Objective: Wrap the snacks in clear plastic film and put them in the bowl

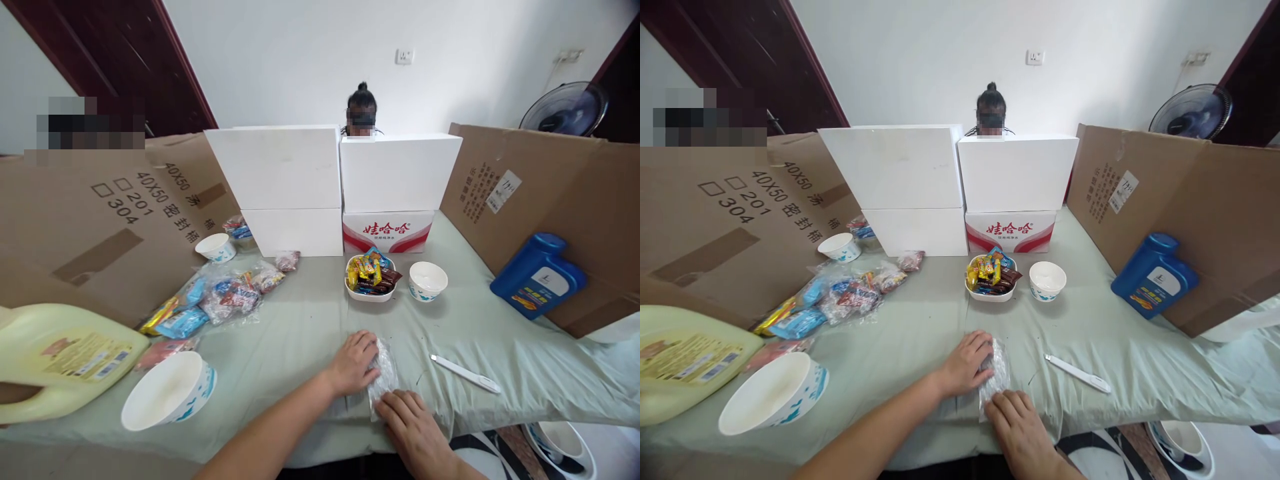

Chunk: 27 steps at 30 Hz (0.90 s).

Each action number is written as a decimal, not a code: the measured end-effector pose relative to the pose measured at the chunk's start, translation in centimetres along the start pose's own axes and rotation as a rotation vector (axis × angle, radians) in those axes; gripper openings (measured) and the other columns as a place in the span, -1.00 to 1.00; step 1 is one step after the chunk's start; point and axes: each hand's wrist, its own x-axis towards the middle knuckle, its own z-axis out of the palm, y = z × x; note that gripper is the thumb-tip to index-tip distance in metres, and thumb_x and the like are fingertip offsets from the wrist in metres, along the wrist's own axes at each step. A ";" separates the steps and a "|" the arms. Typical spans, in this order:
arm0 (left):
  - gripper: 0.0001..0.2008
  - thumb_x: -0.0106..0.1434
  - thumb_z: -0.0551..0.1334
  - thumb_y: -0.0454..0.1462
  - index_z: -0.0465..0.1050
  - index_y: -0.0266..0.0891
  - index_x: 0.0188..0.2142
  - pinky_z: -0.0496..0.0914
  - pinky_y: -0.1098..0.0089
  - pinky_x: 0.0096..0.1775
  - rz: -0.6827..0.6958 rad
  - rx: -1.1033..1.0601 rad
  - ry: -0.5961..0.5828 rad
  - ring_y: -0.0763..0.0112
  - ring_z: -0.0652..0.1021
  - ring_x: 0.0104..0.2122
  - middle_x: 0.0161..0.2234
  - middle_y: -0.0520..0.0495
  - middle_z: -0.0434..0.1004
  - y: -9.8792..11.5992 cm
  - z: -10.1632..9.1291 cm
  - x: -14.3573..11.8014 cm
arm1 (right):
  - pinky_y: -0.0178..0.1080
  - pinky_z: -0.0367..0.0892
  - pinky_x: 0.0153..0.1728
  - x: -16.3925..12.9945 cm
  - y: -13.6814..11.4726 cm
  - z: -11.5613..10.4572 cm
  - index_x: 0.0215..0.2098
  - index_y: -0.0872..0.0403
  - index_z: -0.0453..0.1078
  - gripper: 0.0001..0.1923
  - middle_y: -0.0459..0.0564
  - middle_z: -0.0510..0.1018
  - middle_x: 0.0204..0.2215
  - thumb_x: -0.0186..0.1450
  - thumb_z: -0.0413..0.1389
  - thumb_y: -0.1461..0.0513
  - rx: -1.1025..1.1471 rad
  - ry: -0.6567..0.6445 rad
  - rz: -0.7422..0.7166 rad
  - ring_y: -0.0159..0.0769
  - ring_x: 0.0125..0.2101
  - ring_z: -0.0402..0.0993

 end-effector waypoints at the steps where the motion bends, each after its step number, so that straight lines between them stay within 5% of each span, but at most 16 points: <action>1: -0.71 0.16 0.29 -0.25 0.40 -0.21 -0.10 0.25 0.05 0.10 0.005 -0.014 0.000 0.06 0.34 0.07 0.00 -0.20 0.40 0.2 0.0 -0.3 | -0.12 0.29 0.01 -0.1 0.0 -0.1 0.13 0.01 0.27 -0.52 0.02 0.49 0.02 0.25 0.02 0.39 -0.009 0.002 -0.010 -0.17 -0.02 0.40; 10: -0.87 0.22 0.22 -0.36 0.49 -0.16 -0.24 0.31 0.20 -0.03 -0.097 -0.090 0.087 0.24 0.39 -0.14 -0.23 -0.08 0.43 0.2 -0.2 -0.7 | -0.11 0.22 0.07 2.1 0.8 -1.7 -0.19 0.05 0.39 -0.76 -0.02 0.56 -0.24 0.33 -0.08 0.39 0.218 -0.052 -0.047 -0.22 -0.06 0.42; 15: -0.84 0.19 0.22 -0.37 0.50 -0.16 -0.23 0.30 0.20 -0.04 -0.110 -0.158 0.097 0.24 0.38 -0.13 -0.24 -0.08 0.46 -0.1 0.0 -0.6 | -0.30 0.31 -0.31 5.3 2.5 -1.3 -0.14 0.03 0.39 -0.76 -0.04 0.55 -0.30 0.39 -0.11 0.29 0.192 -0.189 0.244 -0.31 -0.31 0.49; 21: -0.42 0.08 0.12 -0.49 0.20 -0.24 0.13 0.32 0.16 -0.02 -0.141 -0.266 0.164 0.23 0.38 -0.14 -0.18 -0.11 0.44 -0.7 0.5 -0.9 | -0.33 0.20 -0.38 8.2 3.7 0.9 -0.21 0.05 0.37 -0.83 -0.04 0.54 -0.30 0.39 -0.06 0.28 0.055 -0.181 0.456 -0.33 -0.35 0.50; 27: -0.56 0.18 0.05 -0.47 0.21 -0.22 0.06 0.34 0.16 -0.04 -0.149 -0.298 0.208 0.23 0.39 -0.15 -0.20 -0.11 0.42 -0.5 0.3 -0.9 | -0.32 0.15 -0.45 8.4 2.9 2.2 -0.25 0.06 0.34 -0.80 -0.02 0.51 -0.32 0.42 -0.10 0.24 -0.040 -0.181 0.526 -0.31 -0.39 0.49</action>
